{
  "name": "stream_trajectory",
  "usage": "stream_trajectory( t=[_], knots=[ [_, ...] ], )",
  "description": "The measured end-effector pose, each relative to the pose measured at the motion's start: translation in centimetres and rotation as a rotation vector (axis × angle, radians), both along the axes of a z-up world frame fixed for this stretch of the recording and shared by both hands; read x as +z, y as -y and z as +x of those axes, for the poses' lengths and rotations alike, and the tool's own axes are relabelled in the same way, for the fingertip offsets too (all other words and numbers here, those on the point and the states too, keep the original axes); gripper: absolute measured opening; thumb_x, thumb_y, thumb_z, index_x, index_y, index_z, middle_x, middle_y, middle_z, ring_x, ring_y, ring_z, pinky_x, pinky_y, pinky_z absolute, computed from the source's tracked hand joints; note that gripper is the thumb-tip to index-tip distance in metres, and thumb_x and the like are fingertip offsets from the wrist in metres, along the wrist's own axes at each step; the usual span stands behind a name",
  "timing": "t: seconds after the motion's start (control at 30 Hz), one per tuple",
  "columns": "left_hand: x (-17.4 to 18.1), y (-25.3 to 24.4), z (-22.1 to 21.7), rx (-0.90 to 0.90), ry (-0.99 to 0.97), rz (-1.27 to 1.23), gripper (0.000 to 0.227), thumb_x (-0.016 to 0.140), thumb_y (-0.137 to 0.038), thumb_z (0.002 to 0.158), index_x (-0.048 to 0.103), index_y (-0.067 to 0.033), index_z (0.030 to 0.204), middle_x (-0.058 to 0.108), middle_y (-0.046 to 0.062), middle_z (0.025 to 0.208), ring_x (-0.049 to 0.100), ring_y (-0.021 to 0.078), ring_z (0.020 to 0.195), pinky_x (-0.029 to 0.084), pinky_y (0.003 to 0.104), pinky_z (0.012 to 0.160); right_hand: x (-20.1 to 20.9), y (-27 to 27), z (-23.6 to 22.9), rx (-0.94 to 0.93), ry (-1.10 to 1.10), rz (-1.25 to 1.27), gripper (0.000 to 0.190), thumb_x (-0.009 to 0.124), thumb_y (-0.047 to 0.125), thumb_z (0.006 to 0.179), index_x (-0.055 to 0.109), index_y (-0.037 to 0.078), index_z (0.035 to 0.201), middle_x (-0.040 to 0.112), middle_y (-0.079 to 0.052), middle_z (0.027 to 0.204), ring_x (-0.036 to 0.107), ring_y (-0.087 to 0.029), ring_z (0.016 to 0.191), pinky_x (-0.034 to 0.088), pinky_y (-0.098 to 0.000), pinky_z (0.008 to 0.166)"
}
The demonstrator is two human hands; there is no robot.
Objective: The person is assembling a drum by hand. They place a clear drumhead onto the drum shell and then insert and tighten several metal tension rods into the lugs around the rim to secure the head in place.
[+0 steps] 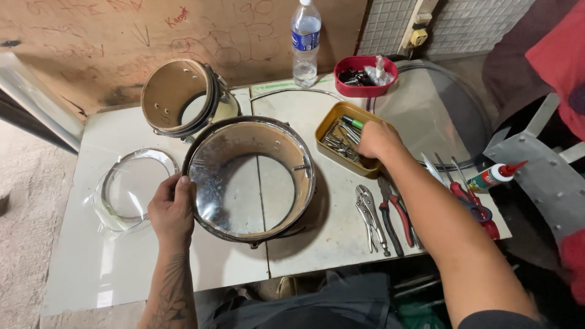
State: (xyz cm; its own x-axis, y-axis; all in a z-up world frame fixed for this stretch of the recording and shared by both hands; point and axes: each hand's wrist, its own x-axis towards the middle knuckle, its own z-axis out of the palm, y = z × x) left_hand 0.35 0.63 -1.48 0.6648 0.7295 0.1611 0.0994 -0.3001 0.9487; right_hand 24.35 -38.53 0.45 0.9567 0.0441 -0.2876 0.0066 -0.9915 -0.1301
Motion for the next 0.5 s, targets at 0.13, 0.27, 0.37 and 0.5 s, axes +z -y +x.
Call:
stream_trajectory(
  t=[0.13,0.27,0.37,0.5],
  knots=[
    [0.0,0.2,0.1,-0.021,0.047,-0.02,0.029,0.072,-0.031,0.103,0.074,-0.0061,0.118,0.073,0.012,0.089,0.067,0.0205,0.084,0.053,0.037,0.08,0.5,0.2,-0.2,0.082,0.05,-0.106,0.032,0.073,0.025,0.076,0.083,0.008,0.101,0.079,-0.018,0.102,0.074,-0.038,0.104,0.059,-0.052,0.089],
    [1.5,0.5,-0.9,0.053,0.226,0.347,0.031,0.072,-0.026,0.104,0.071,0.0011,0.119,0.07,0.017,0.101,0.069,0.0291,0.093,0.054,0.041,0.084,4.8,0.3,-4.0,0.117,0.081,0.081,0.037,0.078,0.027,0.076,0.08,0.006,0.106,0.079,-0.016,0.101,0.073,-0.038,0.105,0.057,-0.0537,0.092],
    [4.7,3.9,-2.5,0.143,0.446,0.74,0.026,0.079,-0.024,0.098,0.074,-0.0002,0.107,0.068,0.012,0.101,0.068,0.0299,0.092,0.055,0.038,0.086,8.4,-0.1,-9.7,0.123,0.043,0.684,0.034,0.08,0.019,0.08,0.076,0.0,0.108,0.074,-0.008,0.087,0.066,-0.023,0.087,0.053,-0.0369,0.078],
    [8.1,12.0,-5.8,-0.568,0.364,0.747,0.019,0.072,-0.014,0.093,0.069,-0.011,0.112,0.071,0.01,0.102,0.063,0.0301,0.086,0.05,0.04,0.076,6.8,-1.1,-15.6,0.15,-0.163,1.261,0.013,0.081,0.006,0.08,0.077,0.006,0.093,0.082,-0.012,0.091,0.079,-0.022,0.087,0.066,-0.0364,0.084]
  ],
)
